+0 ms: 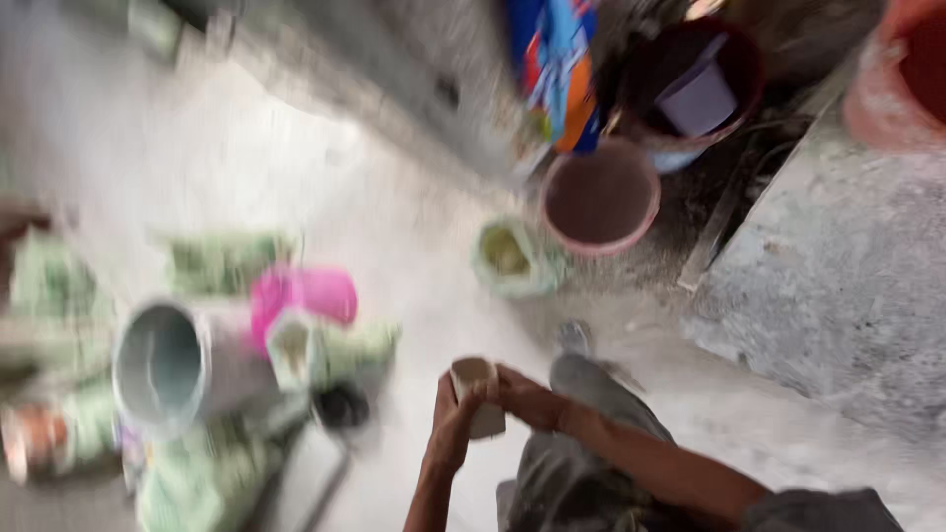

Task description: The person paints green paint onto corrugated sheets laid on a workbench using a brush. They then scoop white powder from a sack into a bowl, carry it to a large basin, and mix the powder with fibrous material by hand.

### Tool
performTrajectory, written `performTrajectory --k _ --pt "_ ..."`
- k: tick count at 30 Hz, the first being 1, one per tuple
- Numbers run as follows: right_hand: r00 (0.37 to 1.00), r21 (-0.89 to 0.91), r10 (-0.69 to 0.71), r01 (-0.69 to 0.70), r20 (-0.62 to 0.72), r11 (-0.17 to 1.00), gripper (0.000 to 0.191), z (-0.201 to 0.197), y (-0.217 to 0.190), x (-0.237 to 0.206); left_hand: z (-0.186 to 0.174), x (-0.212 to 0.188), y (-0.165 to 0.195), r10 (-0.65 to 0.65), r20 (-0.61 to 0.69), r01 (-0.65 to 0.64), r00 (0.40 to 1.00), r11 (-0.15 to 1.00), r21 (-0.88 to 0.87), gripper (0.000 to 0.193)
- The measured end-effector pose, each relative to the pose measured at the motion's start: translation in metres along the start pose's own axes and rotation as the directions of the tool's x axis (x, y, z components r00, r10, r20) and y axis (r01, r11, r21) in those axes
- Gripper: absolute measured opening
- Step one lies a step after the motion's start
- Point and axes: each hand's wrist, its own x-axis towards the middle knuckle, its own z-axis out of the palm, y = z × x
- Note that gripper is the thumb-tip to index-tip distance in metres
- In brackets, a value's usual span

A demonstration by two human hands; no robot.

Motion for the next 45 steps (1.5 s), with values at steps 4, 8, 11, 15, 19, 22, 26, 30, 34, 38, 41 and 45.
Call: performTrajectory --k 4,8,11,15,19,22,26,30,34,38,41,45 --pt "0.987 0.186 -0.069 0.095 -0.143 0.978 0.075 0.011 -0.019 0.05 -0.027 0.064 0.038 -0.014 0.132 -0.006 0.991 0.989 0.147 0.07" --pt "0.873 0.258 -0.359 0.449 -0.33 0.856 0.068 0.012 -0.017 0.086 -0.036 0.136 0.045 -0.061 0.292 -0.005 0.954 0.976 0.22 0.062" --pt "0.743 0.292 -0.445 0.628 -0.5 0.721 0.062 -0.002 0.007 0.125 -0.05 0.2 0.029 -0.181 0.397 0.045 0.9 0.943 0.329 0.056" --pt "0.547 0.392 -0.293 0.803 -0.784 0.449 0.054 -0.038 0.047 0.21 -0.067 0.309 -0.013 -0.335 0.555 0.095 0.761 0.904 0.416 0.044" --pt "0.265 0.207 -0.313 0.956 -0.912 0.208 0.038 -0.093 0.09 0.289 -0.081 0.416 -0.075 -0.399 0.566 0.03 0.721 0.834 0.55 0.033" --pt "0.123 0.086 -0.301 0.987 -0.946 0.134 0.024 -0.158 0.1 0.33 -0.09 0.496 -0.118 -0.429 0.563 0.031 0.706 0.814 0.581 0.028" --pt "0.085 0.054 -0.108 0.964 -0.99 0.26 0.02 -0.234 0.108 0.353 -0.085 0.595 -0.177 -0.516 0.519 0.059 0.681 0.746 0.663 0.027" --pt "0.064 0.14 0.128 0.627 -0.99 0.767 0.05 -0.299 0.134 0.354 -0.058 0.664 -0.222 -0.595 0.44 -0.065 0.672 0.545 0.836 0.047" --pt "-0.179 0.171 0.193 0.132 -0.965 0.976 0.05 -0.344 0.159 0.369 -0.033 0.694 -0.25 -0.684 0.19 -0.09 0.704 0.179 0.98 0.049" --pt "-0.164 0.07 0.177 0.512 -0.97 0.856 0.052 -0.367 0.191 0.395 -0.034 0.69 -0.285 -0.639 0.121 -0.084 0.759 0.088 0.993 0.064" --pt "0.098 0.26 0.265 0.669 -0.959 0.696 0.072 -0.375 0.21 0.403 -0.051 0.677 -0.3 -0.591 0.409 -0.176 0.696 0.411 0.894 0.061" --pt "-0.083 0.231 0.272 0.334 -0.959 0.914 0.07 -0.372 0.211 0.396 -0.069 0.665 -0.294 -0.515 0.551 -0.148 0.657 0.627 0.764 0.058"
